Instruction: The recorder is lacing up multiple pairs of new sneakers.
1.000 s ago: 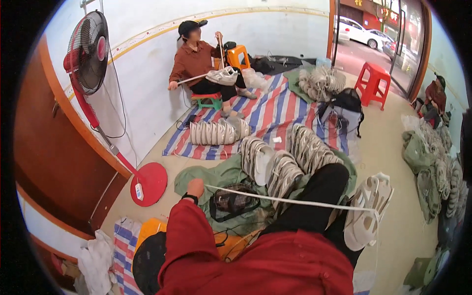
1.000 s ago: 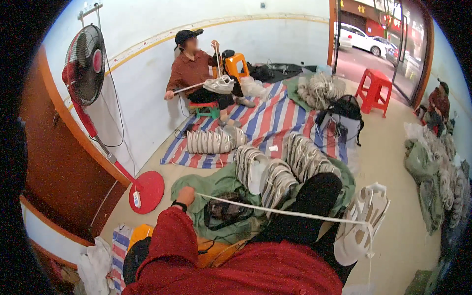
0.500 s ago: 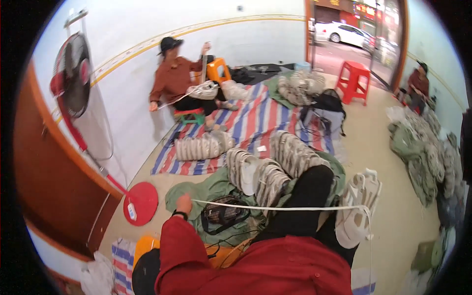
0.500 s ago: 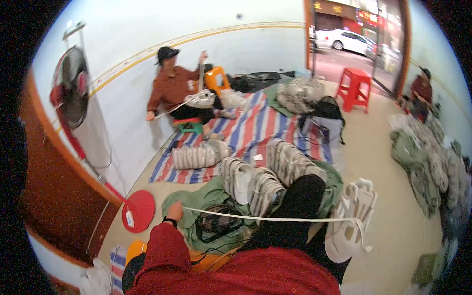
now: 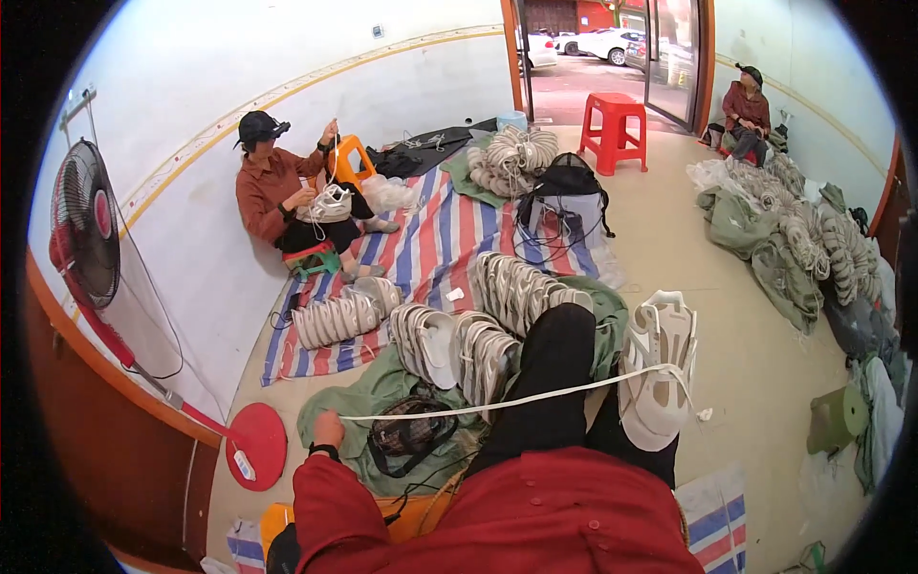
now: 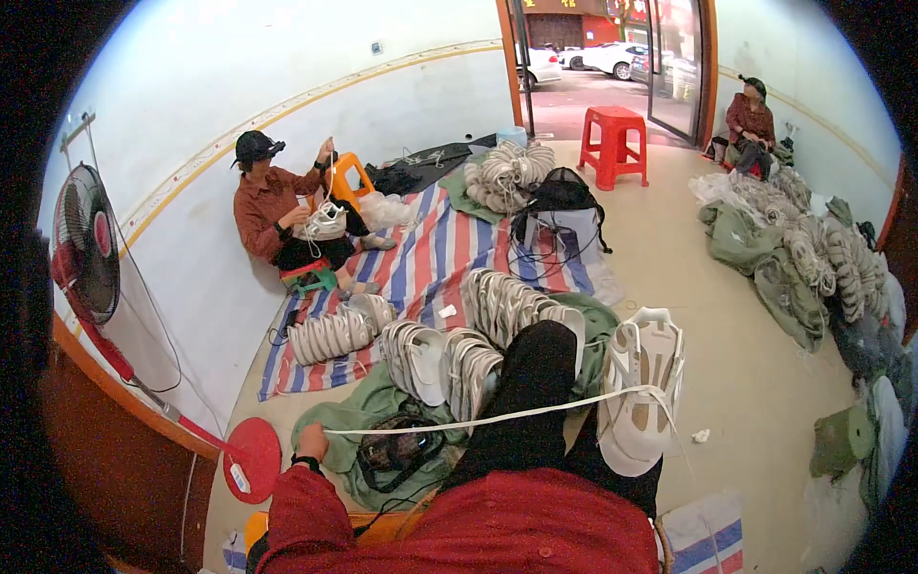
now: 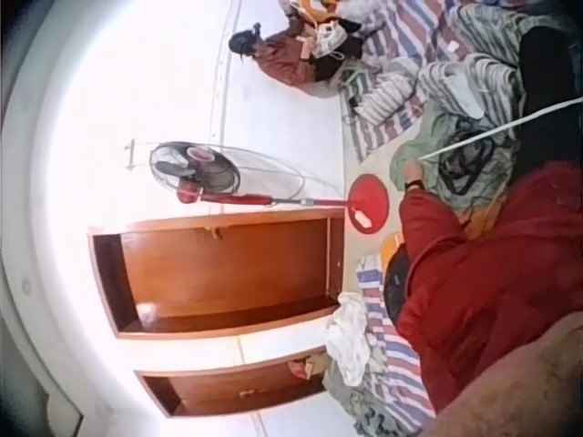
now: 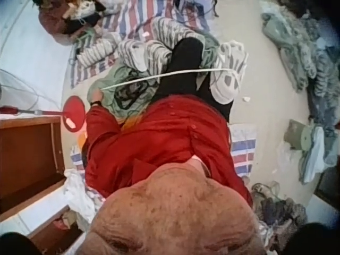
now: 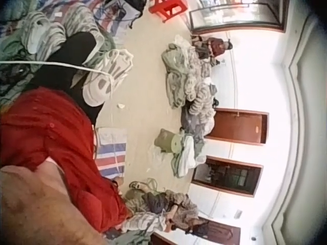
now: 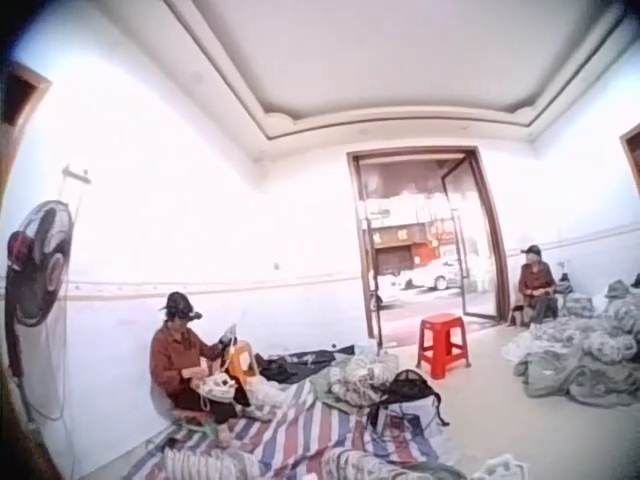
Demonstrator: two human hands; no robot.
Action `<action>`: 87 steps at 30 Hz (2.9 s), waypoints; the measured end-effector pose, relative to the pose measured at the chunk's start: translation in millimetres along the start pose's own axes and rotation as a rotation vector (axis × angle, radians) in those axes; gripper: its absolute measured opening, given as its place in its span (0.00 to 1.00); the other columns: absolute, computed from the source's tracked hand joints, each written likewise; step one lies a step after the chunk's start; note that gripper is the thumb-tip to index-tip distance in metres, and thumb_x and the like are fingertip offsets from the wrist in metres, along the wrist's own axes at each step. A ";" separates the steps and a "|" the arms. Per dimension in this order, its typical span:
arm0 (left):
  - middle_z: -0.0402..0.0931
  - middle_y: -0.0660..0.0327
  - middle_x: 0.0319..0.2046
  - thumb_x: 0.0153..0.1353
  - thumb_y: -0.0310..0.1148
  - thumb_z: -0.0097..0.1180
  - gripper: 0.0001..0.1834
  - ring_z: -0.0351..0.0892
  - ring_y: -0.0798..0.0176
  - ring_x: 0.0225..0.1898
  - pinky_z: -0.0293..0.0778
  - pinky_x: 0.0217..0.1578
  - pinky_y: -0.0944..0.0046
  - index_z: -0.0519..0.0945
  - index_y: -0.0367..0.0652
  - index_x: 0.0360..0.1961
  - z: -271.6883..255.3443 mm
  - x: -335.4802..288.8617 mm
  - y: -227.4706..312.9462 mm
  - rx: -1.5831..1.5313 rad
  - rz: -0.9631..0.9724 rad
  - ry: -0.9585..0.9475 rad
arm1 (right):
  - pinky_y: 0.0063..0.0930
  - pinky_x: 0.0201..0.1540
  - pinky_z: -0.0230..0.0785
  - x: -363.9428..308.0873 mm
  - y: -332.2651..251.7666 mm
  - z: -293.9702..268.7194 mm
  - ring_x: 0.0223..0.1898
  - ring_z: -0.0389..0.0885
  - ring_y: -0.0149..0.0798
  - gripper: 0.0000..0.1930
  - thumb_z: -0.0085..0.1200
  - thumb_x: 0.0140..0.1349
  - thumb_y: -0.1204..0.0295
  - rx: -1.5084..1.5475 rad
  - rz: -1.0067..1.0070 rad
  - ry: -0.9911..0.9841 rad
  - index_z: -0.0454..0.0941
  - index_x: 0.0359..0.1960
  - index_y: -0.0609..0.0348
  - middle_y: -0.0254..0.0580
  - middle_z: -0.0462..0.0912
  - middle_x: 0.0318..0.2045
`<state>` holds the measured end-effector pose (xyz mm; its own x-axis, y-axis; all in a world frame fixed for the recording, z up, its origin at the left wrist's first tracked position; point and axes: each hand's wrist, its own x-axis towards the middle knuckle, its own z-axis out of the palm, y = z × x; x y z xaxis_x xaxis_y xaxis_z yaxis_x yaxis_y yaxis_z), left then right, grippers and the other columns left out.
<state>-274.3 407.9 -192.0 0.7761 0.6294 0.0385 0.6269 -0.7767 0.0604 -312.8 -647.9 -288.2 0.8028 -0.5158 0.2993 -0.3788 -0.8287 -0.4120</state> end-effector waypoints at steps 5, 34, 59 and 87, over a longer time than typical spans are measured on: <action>0.78 0.41 0.29 0.51 0.24 0.51 0.05 0.78 0.37 0.36 0.74 0.37 0.43 0.77 0.37 0.29 8.4 9.0 0.4 -0.027 0.024 0.067 | 0.48 0.45 0.67 -10.7 15.2 -11.3 0.38 0.75 0.62 0.14 0.43 0.48 0.80 0.016 0.013 0.007 0.74 0.36 0.75 0.64 0.78 0.35; 0.79 0.59 0.30 0.60 0.22 0.53 0.06 0.79 0.66 0.33 0.72 0.37 0.68 0.79 0.37 0.38 -191.1 -44.2 457.8 -0.882 1.074 0.045 | 0.19 0.36 0.71 115.4 -454.1 -9.7 0.31 0.77 0.24 0.04 0.50 0.64 0.77 1.184 -0.198 -0.458 0.76 0.37 0.63 0.32 0.80 0.29; 0.79 0.64 0.32 0.65 0.22 0.49 0.07 0.77 0.74 0.35 0.72 0.39 0.73 0.76 0.36 0.43 -116.3 -96.6 543.7 -1.107 0.920 -0.499 | 0.23 0.34 0.68 119.1 -483.2 18.8 0.29 0.76 0.29 0.04 0.51 0.60 0.77 1.025 -0.357 -0.270 0.75 0.36 0.62 0.38 0.79 0.26; 0.81 0.63 0.30 0.62 0.21 0.49 0.07 0.78 0.74 0.34 0.73 0.38 0.72 0.77 0.35 0.41 -115.7 -93.9 550.1 -1.114 0.918 -0.392 | 0.36 0.30 0.70 125.9 -493.7 18.4 0.27 0.78 0.49 0.07 0.47 0.54 0.81 0.716 -0.583 -0.138 0.74 0.34 0.60 0.49 0.77 0.27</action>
<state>-10.2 -75.8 -47.0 0.9423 -0.2417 0.2316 -0.3086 -0.3594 0.8807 -16.2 -299.7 -62.9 0.8419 0.0083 0.5396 0.4384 -0.5936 -0.6749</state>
